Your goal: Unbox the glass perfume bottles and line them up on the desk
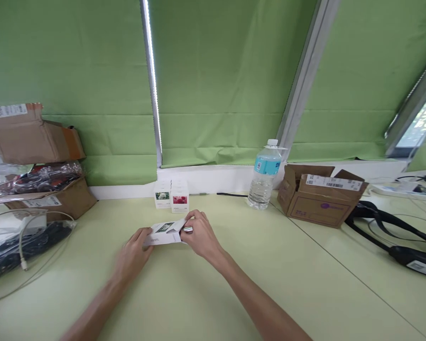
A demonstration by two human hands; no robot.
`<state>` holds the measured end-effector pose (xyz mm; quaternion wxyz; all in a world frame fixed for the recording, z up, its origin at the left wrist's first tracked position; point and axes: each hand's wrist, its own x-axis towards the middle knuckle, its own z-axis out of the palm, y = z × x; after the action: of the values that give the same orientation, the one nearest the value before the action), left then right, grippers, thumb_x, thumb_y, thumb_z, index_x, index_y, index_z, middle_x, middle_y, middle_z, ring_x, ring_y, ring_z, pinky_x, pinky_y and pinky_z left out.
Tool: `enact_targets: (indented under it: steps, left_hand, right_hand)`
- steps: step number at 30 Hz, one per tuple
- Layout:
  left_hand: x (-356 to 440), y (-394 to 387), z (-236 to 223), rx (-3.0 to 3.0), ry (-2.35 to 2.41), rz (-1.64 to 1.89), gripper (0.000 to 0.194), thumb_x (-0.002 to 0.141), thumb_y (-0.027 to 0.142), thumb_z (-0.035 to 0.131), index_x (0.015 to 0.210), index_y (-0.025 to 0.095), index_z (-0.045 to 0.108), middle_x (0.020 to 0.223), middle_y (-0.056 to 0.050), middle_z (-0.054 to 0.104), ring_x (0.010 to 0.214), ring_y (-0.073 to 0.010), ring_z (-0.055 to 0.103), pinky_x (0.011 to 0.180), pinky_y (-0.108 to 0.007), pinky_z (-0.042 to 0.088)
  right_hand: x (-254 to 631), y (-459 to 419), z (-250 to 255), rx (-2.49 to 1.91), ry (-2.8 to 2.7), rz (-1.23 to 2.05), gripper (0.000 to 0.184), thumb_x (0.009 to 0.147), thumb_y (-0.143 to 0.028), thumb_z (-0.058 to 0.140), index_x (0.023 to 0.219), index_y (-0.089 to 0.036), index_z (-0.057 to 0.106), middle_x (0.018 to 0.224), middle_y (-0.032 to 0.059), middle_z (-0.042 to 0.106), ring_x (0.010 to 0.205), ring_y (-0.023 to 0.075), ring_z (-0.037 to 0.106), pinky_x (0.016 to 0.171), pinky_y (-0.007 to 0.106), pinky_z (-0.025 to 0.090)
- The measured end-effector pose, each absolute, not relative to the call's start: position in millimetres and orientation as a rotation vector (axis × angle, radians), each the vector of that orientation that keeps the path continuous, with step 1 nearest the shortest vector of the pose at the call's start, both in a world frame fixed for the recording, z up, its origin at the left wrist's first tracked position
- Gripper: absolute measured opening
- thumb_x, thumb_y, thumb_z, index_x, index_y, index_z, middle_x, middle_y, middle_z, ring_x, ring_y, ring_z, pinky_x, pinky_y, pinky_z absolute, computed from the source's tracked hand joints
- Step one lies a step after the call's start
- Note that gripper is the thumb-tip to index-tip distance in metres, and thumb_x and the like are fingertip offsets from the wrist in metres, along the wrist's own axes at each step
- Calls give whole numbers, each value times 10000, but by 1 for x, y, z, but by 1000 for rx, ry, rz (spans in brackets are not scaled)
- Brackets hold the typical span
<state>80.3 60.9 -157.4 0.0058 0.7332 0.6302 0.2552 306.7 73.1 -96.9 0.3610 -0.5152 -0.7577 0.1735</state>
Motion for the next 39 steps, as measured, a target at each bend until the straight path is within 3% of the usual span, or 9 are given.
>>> enact_targets:
  steps: [2,8,10,13,24,29,39]
  left_hand:
    - [79,62,-158,2306,1994,792,374,821,121,538,1166,264,517,1265,-29,588,1005,-191,632,785,-275,484]
    - [76,64,-159,2358,2007,821,366,826,122,529,1169,249,514,1275,-26,587,1018,-209,631,796,-288,493]
    - [75,64,-160,2362,2012,832,364,825,128,529,1170,246,515,1269,-27,591,1020,-213,631,800,-292,496]
    - [76,64,-160,2373,2016,851,373,822,124,529,1174,247,522,1262,-36,594,1023,-215,629,802,-297,502]
    - [76,64,-160,2419,2022,867,359,837,114,504,1178,226,514,1273,-37,592,1070,-221,606,858,-316,492]
    - [75,65,-162,2417,2060,855,358,837,127,510,1179,231,502,1267,-27,594,1056,-218,610,806,-307,499]
    - [60,71,-161,2405,2297,761,386,828,107,450,1193,222,502,1301,-22,580,1086,-235,574,767,-344,500]
  right_hand:
    - [306,72,-97,-1296,-1962,497,143,740,-189,564,712,-184,705,958,50,575,819,162,580,689,265,480]
    - [302,71,-104,-1363,-1839,743,182,716,-207,502,704,-161,678,931,48,639,560,114,593,486,221,472]
    - [302,71,-105,-1377,-1796,820,183,712,-213,485,689,-157,659,797,35,671,503,122,599,469,218,468]
    - [303,72,-104,-1386,-1791,808,160,693,-211,494,610,-163,623,592,15,644,535,154,626,491,212,455]
    - [305,72,-101,-1398,-1804,742,158,682,-249,499,609,-173,617,549,-12,602,487,135,580,429,200,373]
    - [308,75,-105,-1397,-1785,775,154,678,-245,485,589,-181,592,489,-29,572,416,119,544,370,185,334]
    - [317,78,-94,-1401,-1774,766,162,673,-223,479,541,-172,558,529,-2,632,512,145,646,482,176,455]
